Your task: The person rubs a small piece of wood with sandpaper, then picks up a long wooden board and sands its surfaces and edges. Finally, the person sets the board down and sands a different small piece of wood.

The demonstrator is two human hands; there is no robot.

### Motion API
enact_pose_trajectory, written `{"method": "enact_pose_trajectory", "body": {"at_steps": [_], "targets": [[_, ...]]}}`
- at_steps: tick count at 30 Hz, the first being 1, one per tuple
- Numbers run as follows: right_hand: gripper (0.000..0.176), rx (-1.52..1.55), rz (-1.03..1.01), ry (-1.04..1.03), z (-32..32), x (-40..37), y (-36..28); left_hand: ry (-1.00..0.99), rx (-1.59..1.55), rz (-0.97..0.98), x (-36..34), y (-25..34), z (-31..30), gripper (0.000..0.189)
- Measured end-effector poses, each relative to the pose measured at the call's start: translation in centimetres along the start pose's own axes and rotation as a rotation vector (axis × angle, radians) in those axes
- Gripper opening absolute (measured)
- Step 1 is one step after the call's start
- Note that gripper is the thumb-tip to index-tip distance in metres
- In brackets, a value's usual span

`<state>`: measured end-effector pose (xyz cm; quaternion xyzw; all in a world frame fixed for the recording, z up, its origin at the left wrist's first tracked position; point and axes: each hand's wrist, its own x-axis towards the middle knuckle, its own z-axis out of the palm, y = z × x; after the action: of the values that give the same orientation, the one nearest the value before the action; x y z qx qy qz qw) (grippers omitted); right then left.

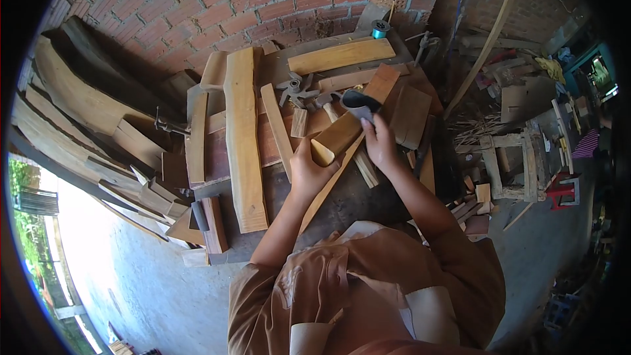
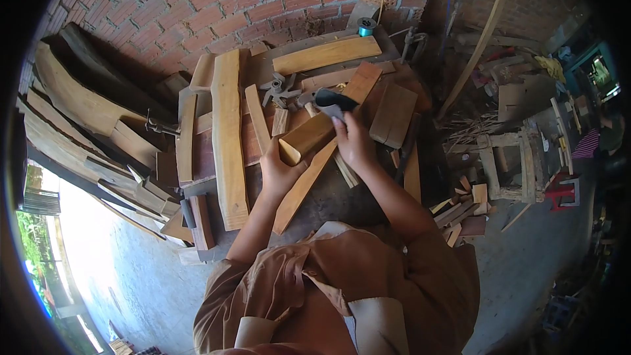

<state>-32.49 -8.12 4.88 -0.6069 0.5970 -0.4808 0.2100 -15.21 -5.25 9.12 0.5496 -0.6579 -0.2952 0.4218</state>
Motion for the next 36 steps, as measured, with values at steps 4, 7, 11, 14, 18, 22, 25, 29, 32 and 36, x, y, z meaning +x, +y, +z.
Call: {"method": "enact_pose_trajectory", "body": {"at_steps": [4,7,11,14,18,22,25,29,32,36], "targets": [[0.009,0.108,-0.340,-0.125,0.7,-3.2,-4.4,-0.046,0.024,0.141,0.3,-1.5,0.1,0.049],[0.006,0.118,-0.561,-0.157,0.1,-3.4,-4.6,-0.083,0.091,0.165,-0.3,-1.6,-0.1,0.052],[0.018,-0.115,-0.009,-0.048,0.9,0.2,4.6,-0.093,0.138,0.092,-0.4,-1.8,-0.2,0.056],[0.021,-0.253,0.105,-0.096,0.5,-0.5,3.4,-0.140,0.087,0.016,0.1,-1.4,-1.3,0.056],[0.016,-0.138,0.133,-0.083,-0.2,-4.3,3.4,-0.306,0.075,0.089,-0.1,-1.3,-2.9,0.057],[0.015,-0.080,0.116,-0.003,-0.3,-4.1,4.1,-0.360,0.170,0.090,-0.4,-0.4,-2.4,0.060],[0.014,-0.129,0.064,0.046,-1.0,-2.1,2.9,-0.213,0.036,0.111,-0.3,-1.4,-0.8,0.064],[0.013,-0.114,-0.024,-0.067,0.0,-1.6,-0.6,-0.145,0.164,0.232,0.8,-1.1,0.3,0.058],[0.025,0.109,-0.102,-0.298,-0.1,-3.6,-2.7,-0.227,0.172,0.120,1.0,-1.5,0.0,0.063],[0.021,0.131,-0.428,-0.299,-0.4,-3.7,-1.2,-0.336,0.110,0.209,0.6,-2.4,-0.4,0.062]]}}
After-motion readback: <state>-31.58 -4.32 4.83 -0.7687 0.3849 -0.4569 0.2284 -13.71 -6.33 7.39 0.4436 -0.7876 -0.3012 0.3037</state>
